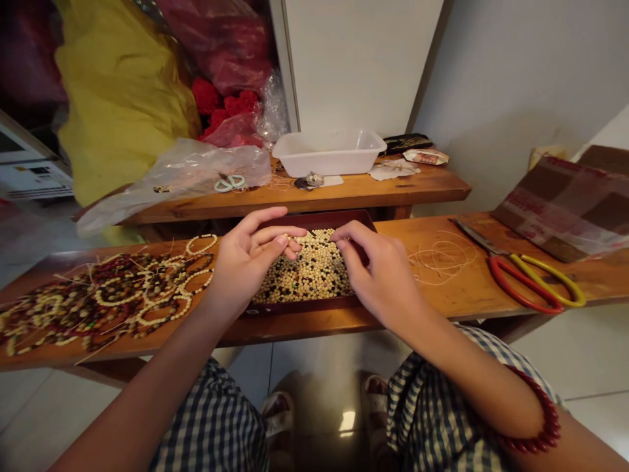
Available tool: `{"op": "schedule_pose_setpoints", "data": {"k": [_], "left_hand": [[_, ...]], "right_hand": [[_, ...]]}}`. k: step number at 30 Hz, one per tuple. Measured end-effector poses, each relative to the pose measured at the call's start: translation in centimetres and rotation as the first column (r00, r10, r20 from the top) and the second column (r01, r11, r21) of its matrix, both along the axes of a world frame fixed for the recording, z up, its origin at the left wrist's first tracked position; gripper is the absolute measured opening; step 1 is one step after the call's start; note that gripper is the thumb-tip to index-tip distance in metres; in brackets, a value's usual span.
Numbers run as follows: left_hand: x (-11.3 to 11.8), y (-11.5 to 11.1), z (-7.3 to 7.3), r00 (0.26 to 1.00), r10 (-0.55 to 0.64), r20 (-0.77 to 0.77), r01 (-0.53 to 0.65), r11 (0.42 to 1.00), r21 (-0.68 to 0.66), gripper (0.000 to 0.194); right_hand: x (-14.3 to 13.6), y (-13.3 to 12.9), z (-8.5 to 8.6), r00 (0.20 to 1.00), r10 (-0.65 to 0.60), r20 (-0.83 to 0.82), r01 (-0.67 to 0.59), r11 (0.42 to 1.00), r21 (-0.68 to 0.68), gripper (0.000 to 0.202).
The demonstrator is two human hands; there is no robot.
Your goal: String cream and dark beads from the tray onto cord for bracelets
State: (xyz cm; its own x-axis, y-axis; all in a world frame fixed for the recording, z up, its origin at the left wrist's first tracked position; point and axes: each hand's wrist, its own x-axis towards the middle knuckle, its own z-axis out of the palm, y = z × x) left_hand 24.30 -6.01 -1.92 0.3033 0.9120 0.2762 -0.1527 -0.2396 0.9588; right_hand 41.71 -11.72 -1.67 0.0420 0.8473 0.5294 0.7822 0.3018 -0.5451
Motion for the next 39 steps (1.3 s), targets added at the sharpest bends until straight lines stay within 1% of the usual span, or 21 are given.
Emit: {"op": "schedule_pose_setpoints", "data": {"k": [4,13,17,21,30,39], "left_hand": [[-0.02,0.00,0.03,1.000,-0.029,0.001,0.029,1.000,-0.007,0.034],[-0.10,0.06,0.01,0.989,-0.118,0.087,0.123,0.990,-0.063,0.036],[-0.11,0.07,-0.06,0.985,-0.142,0.099,0.148,0.987,-0.060,0.041],[-0.18,0.11,-0.06,0.976,-0.173,0.134,0.187,0.978,-0.097,0.047],[-0.28,0.03,0.19,0.969,-0.194,0.151,0.218,0.962,-0.166,0.054],[-0.10,-0.15,0.38,0.961,-0.216,0.170,0.251,0.942,-0.221,0.054]], "right_hand": [[-0.01,-0.07,-0.12,1.000,0.014,0.022,-0.015,1.000,0.023,0.014],[-0.13,-0.30,0.23,0.999,0.023,0.037,-0.025,0.998,0.060,0.016],[-0.13,-0.33,0.26,0.999,0.020,0.043,-0.023,0.998,0.058,0.015],[-0.10,-0.36,0.25,0.999,0.026,0.029,-0.028,0.997,0.075,0.015],[0.09,-0.31,0.24,0.999,0.027,0.019,-0.029,0.995,0.096,0.016],[-0.03,-0.38,0.36,0.998,0.059,0.016,-0.060,0.996,0.071,0.016]]}}
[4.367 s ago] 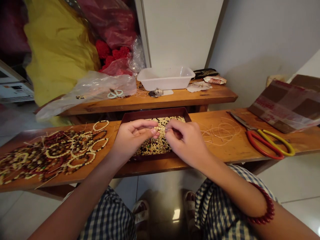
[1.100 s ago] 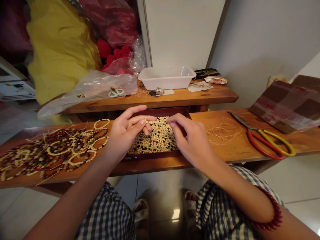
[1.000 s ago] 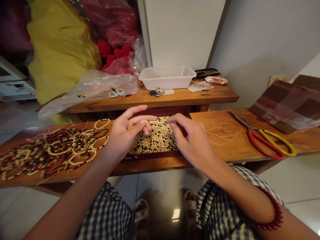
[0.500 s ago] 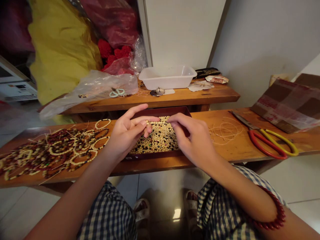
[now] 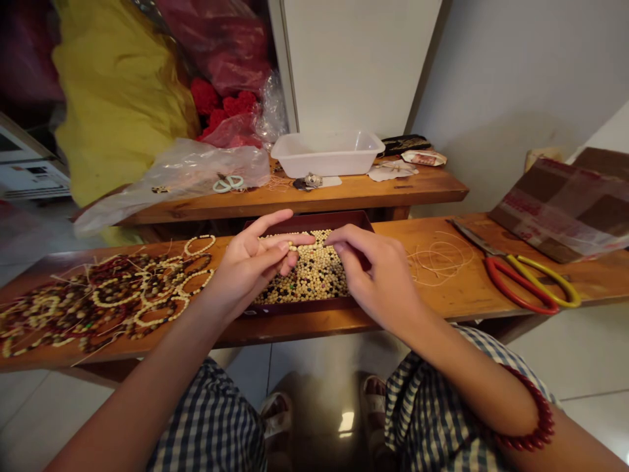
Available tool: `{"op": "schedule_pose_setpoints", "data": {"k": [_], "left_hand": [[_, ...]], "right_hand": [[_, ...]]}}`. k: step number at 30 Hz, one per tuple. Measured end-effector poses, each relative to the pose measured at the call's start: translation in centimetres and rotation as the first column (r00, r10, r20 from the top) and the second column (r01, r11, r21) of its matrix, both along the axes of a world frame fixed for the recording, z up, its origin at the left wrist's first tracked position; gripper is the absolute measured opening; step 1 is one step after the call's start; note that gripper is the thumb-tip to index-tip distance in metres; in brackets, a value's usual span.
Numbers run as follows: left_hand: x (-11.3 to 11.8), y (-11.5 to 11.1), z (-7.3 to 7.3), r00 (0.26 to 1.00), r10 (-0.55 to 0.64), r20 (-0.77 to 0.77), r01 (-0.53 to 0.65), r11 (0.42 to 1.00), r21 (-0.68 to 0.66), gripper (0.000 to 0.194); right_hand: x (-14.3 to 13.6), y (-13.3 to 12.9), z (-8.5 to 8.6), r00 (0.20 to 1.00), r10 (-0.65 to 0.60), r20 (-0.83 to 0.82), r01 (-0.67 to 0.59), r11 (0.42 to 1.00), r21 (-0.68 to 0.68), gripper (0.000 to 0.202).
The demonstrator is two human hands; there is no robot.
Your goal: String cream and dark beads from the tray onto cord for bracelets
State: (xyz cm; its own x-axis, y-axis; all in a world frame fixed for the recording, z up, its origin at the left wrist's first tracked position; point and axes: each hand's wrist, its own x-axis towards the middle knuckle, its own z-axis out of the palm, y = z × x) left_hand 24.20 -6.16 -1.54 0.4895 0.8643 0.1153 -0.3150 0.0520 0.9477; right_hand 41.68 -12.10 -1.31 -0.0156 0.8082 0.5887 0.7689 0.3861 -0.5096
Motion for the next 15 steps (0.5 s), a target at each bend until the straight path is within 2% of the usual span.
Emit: {"op": "schedule_pose_setpoints", "data": {"k": [3,8,15], "left_hand": [[0.07,-0.04,-0.02,1.000,-0.027,0.006,0.027,0.999,-0.042,0.053],[-0.06,0.07,-0.06,0.999,-0.008,0.049,0.012,0.997,-0.082,0.055],[-0.29,0.15,0.05,0.994,-0.042,0.105,0.057,0.988,-0.146,0.061]], "right_hand": [[-0.02,0.03,0.05,1.000,0.007,-0.005,-0.007,1.000,-0.023,0.016],[0.23,0.12,0.01,0.999,-0.040,-0.014,0.040,0.999,-0.002,0.015],[0.17,0.18,-0.08,1.000,-0.019,-0.017,0.020,0.999,0.037,0.015]]}}
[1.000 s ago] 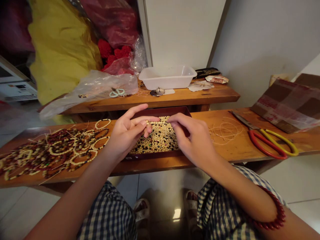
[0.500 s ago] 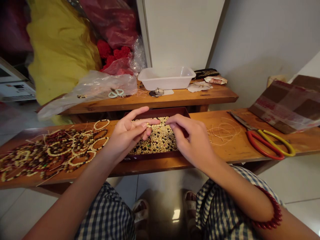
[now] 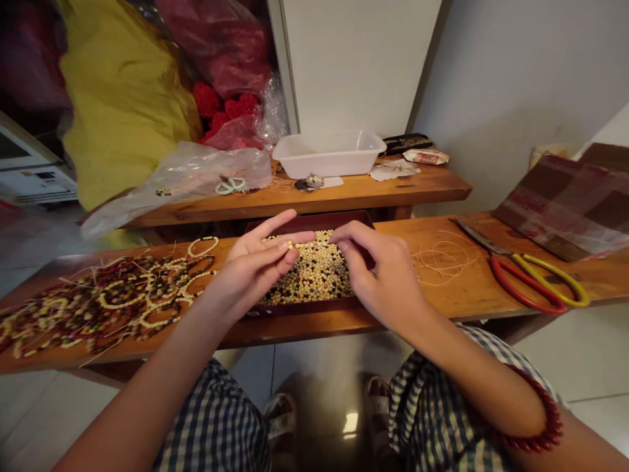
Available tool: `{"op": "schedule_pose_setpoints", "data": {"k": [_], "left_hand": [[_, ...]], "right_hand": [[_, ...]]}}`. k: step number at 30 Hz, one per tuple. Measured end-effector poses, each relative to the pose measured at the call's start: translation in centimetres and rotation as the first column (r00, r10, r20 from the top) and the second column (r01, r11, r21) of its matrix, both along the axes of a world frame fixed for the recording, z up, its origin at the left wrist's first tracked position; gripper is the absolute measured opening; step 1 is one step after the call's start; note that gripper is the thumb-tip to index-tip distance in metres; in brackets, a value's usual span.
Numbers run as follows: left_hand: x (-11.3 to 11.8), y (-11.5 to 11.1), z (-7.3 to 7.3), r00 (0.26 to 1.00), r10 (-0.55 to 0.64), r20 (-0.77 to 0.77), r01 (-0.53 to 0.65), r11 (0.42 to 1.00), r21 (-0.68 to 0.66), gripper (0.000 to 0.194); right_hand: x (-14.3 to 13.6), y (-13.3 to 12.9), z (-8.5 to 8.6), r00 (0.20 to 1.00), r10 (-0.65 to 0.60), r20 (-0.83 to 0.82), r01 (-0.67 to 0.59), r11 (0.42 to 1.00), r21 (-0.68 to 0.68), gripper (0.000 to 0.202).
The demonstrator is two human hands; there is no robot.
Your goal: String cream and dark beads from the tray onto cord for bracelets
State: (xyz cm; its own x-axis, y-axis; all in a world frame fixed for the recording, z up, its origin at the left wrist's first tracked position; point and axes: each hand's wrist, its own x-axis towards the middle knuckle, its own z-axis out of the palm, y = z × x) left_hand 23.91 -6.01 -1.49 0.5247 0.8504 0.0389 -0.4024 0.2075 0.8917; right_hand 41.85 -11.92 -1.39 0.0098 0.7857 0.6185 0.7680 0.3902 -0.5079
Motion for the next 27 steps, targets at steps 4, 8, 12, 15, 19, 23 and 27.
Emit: {"op": "schedule_pose_setpoints", "data": {"k": [4,8,12,15,19,23,27], "left_hand": [[-0.25,-0.11,0.14,0.997,-0.028,0.065,0.032,0.998,-0.055,0.061],[-0.41,-0.16,0.15,0.991,-0.065,0.115,0.077,0.992,-0.097,0.059],[-0.39,-0.08,0.10,0.984,-0.101,0.149,0.123,0.982,-0.143,0.057],[-0.40,0.02,0.05,0.970,-0.129,0.207,0.165,0.972,-0.167,0.054],[-0.46,0.06,-0.01,0.951,-0.142,0.275,0.191,0.968,-0.160,0.048],[-0.42,-0.01,-0.06,0.946,-0.138,0.294,0.190,0.969,-0.157,0.045],[-0.38,-0.12,-0.15,0.938,-0.147,0.313,0.200,0.969,-0.146,0.044]], "right_hand": [[-0.08,0.04,-0.01,1.000,0.009,-0.029,-0.009,1.000,0.021,0.014],[-0.15,0.00,0.01,0.999,0.010,-0.041,-0.009,1.000,0.023,0.013],[-0.24,-0.03,-0.04,0.998,0.034,-0.051,-0.032,0.999,0.035,0.013],[-0.33,-0.06,-0.05,0.996,0.046,-0.078,-0.042,0.998,0.049,0.012],[-0.44,-0.13,0.01,0.991,0.056,-0.126,-0.049,0.997,0.060,0.012],[-0.52,-0.16,0.02,0.989,0.063,-0.137,-0.055,0.997,0.059,0.013],[-0.57,-0.18,-0.02,0.987,0.065,-0.149,-0.056,0.996,0.062,0.013]]}}
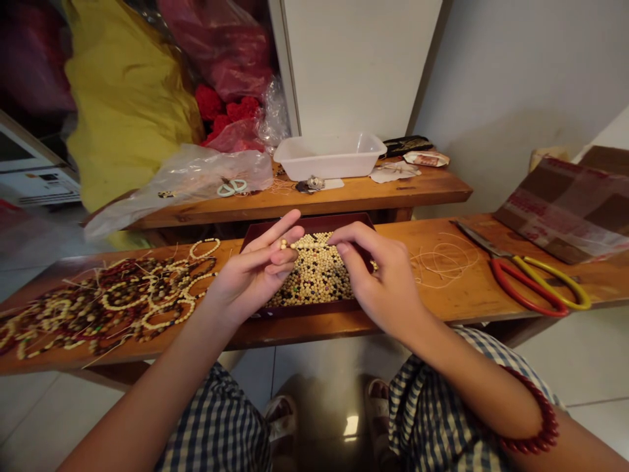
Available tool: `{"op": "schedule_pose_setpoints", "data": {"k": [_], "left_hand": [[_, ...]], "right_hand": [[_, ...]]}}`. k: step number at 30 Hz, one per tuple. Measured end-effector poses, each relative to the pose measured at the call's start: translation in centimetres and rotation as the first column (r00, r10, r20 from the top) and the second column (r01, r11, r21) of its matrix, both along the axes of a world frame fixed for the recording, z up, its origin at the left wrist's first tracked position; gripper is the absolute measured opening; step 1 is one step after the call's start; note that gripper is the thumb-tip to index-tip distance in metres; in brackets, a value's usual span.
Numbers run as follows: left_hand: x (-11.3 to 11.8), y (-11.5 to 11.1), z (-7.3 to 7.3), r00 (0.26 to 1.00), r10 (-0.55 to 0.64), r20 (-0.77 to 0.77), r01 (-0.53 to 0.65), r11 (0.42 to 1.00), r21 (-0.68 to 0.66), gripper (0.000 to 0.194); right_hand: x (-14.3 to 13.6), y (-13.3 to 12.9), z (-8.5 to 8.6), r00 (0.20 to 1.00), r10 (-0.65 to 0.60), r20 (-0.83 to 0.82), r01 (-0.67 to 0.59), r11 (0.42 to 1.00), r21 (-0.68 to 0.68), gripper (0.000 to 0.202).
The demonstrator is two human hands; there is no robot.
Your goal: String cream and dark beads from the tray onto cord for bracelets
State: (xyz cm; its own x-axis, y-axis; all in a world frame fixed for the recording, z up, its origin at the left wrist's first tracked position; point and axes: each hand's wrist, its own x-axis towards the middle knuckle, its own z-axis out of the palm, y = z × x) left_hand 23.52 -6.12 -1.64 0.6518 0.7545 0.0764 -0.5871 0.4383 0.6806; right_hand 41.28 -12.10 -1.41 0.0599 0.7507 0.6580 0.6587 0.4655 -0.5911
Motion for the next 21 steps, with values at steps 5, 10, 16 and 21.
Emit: {"op": "schedule_pose_setpoints", "data": {"k": [5,10,16,21], "left_hand": [[0.10,-0.11,0.03,1.000,0.026,-0.012,-0.026,1.000,-0.003,0.042],[0.32,-0.17,0.12,0.997,0.069,-0.030,-0.069,0.998,-0.013,0.039],[0.39,-0.15,0.14,0.992,0.114,-0.044,-0.115,0.993,-0.019,0.039],[0.49,-0.15,0.16,0.989,0.133,-0.062,-0.134,0.991,-0.015,0.041]], "right_hand": [[-0.02,-0.08,0.06,1.000,-0.005,0.014,0.004,1.000,0.023,0.013],[0.03,-0.18,0.15,0.995,-0.038,0.093,0.031,0.997,0.068,0.013],[0.18,-0.21,0.07,0.988,-0.058,0.144,0.041,0.992,0.116,0.015],[0.14,-0.25,0.11,0.986,-0.051,0.156,0.034,0.993,0.109,0.015]]}}
